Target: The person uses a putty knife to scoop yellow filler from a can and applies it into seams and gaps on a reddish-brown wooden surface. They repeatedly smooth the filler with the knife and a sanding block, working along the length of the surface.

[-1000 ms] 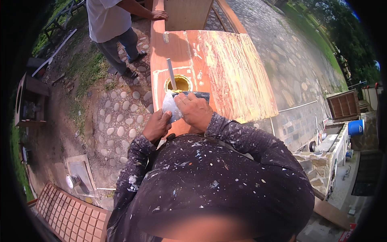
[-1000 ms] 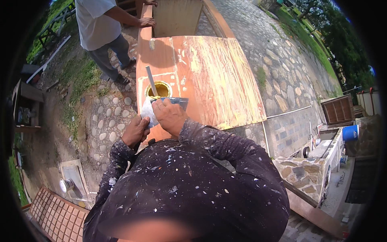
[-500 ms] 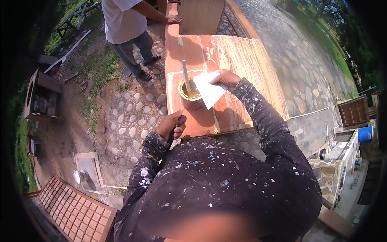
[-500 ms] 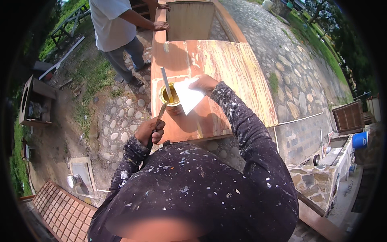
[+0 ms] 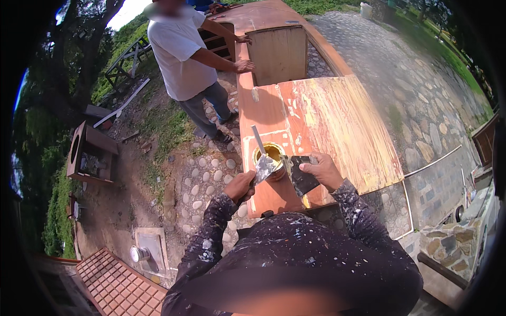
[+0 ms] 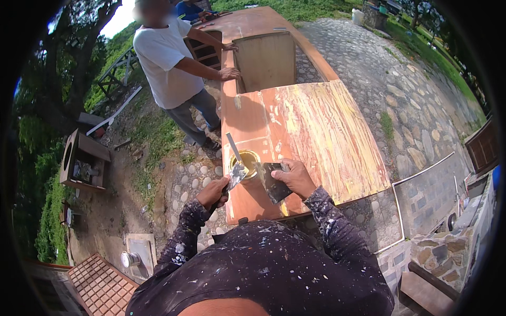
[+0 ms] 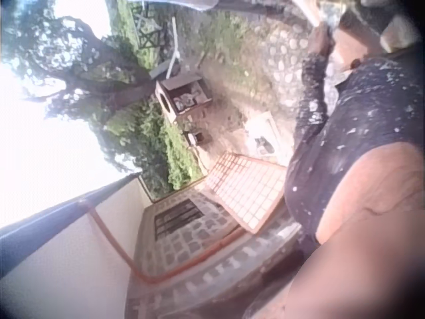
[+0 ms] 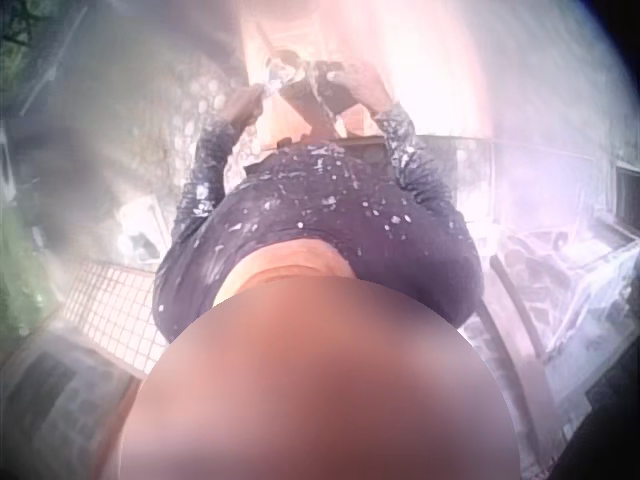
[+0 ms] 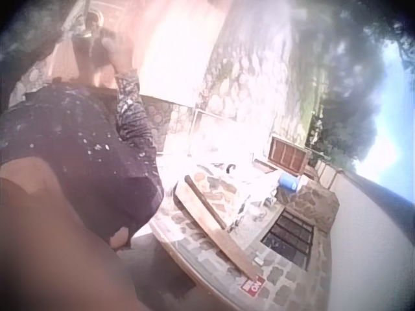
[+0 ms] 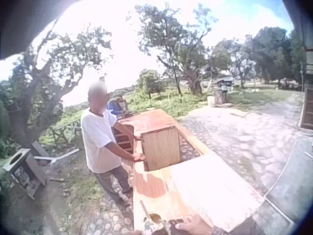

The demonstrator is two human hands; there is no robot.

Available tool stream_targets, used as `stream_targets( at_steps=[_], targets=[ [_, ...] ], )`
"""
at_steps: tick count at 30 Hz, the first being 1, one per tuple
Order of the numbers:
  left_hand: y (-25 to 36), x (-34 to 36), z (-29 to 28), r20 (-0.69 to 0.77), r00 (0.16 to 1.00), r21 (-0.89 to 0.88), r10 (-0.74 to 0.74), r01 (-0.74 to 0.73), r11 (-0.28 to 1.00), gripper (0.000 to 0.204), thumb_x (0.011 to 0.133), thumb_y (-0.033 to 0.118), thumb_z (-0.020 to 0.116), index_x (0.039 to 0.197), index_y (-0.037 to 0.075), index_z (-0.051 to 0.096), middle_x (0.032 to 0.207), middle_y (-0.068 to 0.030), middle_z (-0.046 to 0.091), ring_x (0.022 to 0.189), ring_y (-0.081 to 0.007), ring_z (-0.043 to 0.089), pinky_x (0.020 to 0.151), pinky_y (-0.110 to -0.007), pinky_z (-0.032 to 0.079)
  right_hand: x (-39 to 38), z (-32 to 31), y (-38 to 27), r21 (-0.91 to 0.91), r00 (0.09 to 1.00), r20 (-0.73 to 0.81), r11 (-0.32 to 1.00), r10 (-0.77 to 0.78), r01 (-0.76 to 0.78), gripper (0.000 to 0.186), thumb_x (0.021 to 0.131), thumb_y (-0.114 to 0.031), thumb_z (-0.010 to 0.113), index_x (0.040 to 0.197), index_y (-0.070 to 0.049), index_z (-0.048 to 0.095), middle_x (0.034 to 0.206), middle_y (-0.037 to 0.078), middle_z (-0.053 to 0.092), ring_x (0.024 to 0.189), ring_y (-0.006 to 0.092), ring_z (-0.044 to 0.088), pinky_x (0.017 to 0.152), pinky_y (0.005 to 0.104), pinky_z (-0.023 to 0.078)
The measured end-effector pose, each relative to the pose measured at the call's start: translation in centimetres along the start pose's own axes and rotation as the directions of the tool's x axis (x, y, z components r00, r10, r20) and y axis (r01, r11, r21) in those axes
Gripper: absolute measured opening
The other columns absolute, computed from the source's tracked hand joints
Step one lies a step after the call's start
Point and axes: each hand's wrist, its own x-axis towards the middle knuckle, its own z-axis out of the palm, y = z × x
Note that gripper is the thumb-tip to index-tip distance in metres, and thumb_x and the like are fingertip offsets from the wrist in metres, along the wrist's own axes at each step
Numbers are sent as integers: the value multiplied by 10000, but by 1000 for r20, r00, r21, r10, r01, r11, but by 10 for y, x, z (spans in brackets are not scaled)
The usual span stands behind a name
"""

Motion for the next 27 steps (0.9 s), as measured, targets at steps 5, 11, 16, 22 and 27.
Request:
stream_targets(
  at_steps=[5,11,16,22,27],
  targets=[
    [26,-23,-6,10,987,458,158,-145,877,573,1028,566,398,804,59,547,562,12,444,428,-85,398,407,-265,319,21,20,-28,-709,770,472,335,-430,621,366,855,-105,584,1212,-123,664,1031,113,700,963,301,652,843,415,536],
    [17,-32,-20,-4,934,197,358,-351,916,557,919,601,604,960,48,560,628,39,464,494,-62,431,446,-243,353,82,2,3,-121,985,140,986,-96,113,218,850,-149,687,1005,4,703,901,135,716,787,223,683,703,329,531],
    [-20,-8,3,-291,738,115,608,-604,788,568,806,430,813,1110,51,519,716,28,510,515,-56,453,450,-221,366,30,-35,66,297,868,208,817,450,-495,256,873,-51,697,1099,64,661,976,130,732,878,211,722,827,343,576],
    [-43,40,-1,-400,850,-285,343,-471,835,451,901,354,715,1168,59,502,743,5,535,473,-83,486,429,-235,404,17,-48,91,783,951,165,552,260,-287,297,898,-170,704,1127,7,637,1025,110,720,903,222,708,882,398,567],
    [-33,99,-2,-273,948,-468,166,-281,838,393,952,505,606,969,113,589,657,-8,572,440,-155,543,430,-273,457,83,-2,104,826,958,212,488,193,-281,359,876,-197,735,1153,3,626,1043,113,712,919,231,698,901,419,561]
  ],
)
